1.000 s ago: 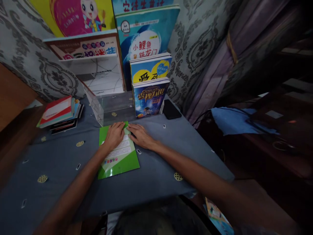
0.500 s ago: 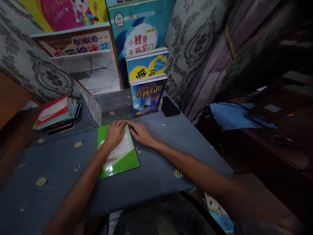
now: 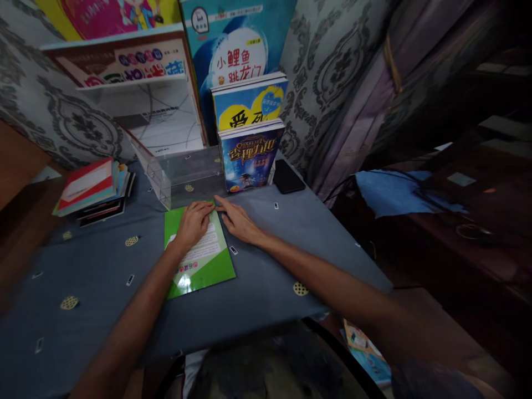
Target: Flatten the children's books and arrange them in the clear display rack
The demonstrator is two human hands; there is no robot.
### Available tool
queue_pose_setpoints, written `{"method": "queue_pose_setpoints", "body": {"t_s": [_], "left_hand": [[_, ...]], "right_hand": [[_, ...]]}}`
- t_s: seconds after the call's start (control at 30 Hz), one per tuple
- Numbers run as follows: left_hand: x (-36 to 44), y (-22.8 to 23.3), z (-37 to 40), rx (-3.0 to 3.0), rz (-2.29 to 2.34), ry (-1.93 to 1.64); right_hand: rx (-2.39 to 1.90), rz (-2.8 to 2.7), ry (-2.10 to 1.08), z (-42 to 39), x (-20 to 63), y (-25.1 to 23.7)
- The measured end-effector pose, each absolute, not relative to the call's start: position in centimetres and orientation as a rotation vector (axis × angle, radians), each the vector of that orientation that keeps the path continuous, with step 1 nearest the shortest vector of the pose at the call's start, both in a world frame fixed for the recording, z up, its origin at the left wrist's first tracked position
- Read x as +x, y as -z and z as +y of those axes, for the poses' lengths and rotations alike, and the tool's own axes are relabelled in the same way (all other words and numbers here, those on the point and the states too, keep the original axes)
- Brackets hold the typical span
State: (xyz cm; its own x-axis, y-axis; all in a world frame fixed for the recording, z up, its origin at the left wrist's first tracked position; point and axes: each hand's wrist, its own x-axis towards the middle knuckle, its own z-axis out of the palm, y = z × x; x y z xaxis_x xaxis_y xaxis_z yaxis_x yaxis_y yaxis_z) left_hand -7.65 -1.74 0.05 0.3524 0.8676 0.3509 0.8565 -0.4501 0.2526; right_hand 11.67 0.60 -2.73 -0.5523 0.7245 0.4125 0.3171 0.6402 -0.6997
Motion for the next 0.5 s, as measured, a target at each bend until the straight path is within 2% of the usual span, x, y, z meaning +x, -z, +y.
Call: {"method": "queue_pose_setpoints", "body": {"t_s": [0.5], "left_hand": [[-7.8, 0.02, -2.35, 2.654, 1.438, -0.781]], "right_hand": [[-0.86, -2.185, -0.735, 0.46, 11.71, 2.32]]}}
